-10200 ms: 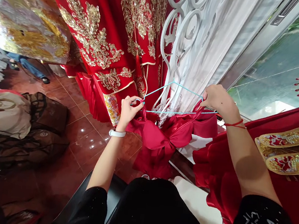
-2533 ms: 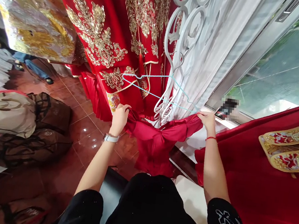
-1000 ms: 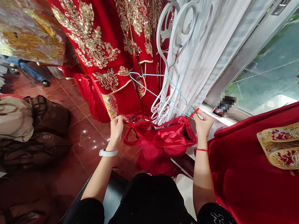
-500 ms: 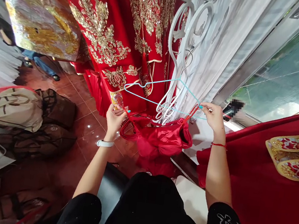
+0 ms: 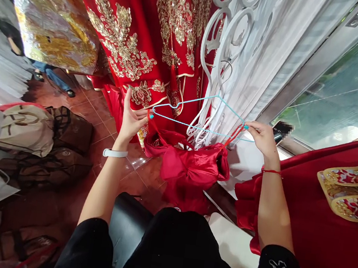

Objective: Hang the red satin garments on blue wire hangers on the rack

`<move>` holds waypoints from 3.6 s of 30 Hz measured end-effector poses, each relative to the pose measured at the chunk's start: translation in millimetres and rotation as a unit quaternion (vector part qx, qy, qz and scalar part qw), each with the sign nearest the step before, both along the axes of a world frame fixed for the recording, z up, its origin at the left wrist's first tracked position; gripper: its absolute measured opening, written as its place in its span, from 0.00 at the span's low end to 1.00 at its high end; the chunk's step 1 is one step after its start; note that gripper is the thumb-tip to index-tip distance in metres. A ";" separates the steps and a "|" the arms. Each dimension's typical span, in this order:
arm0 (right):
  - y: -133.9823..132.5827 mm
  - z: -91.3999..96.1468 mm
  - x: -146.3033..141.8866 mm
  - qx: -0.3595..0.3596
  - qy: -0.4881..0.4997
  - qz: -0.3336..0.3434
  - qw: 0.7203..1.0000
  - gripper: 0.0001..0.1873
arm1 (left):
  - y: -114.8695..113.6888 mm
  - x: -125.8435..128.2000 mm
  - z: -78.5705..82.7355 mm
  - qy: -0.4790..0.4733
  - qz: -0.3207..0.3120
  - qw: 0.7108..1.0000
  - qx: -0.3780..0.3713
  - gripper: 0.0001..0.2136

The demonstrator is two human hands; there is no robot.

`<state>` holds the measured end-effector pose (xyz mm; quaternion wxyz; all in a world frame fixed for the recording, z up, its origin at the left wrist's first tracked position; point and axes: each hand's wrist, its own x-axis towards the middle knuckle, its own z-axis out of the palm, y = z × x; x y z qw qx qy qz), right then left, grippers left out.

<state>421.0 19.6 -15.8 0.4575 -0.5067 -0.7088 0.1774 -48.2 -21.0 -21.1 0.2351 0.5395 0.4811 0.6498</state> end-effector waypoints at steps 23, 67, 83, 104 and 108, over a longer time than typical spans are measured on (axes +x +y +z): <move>2.3 -17.1 -37.9 0.095 -0.070 -0.104 0.988 0.17 | 4.6 75.3 11.2 0.424 0.007 0.906 0.004 0.25; -33.9 -64.5 -227.1 0.006 -0.050 0.028 0.998 0.09 | -31.6 30.9 -10.1 0.083 0.011 0.996 0.025 0.13; -32.9 -58.3 -218.3 0.000 -0.073 0.039 0.997 0.12 | -3.1 98.3 17.9 0.183 -0.025 0.982 0.028 0.10; -40.2 -123.2 -40.5 -0.194 0.065 -0.278 0.938 0.25 | 9.8 76.3 3.5 0.300 -0.067 0.951 0.003 0.10; -46.7 -148.2 3.0 -0.310 0.062 -0.246 0.916 0.09 | 12.4 74.8 -0.1 0.297 -0.040 0.954 0.007 0.12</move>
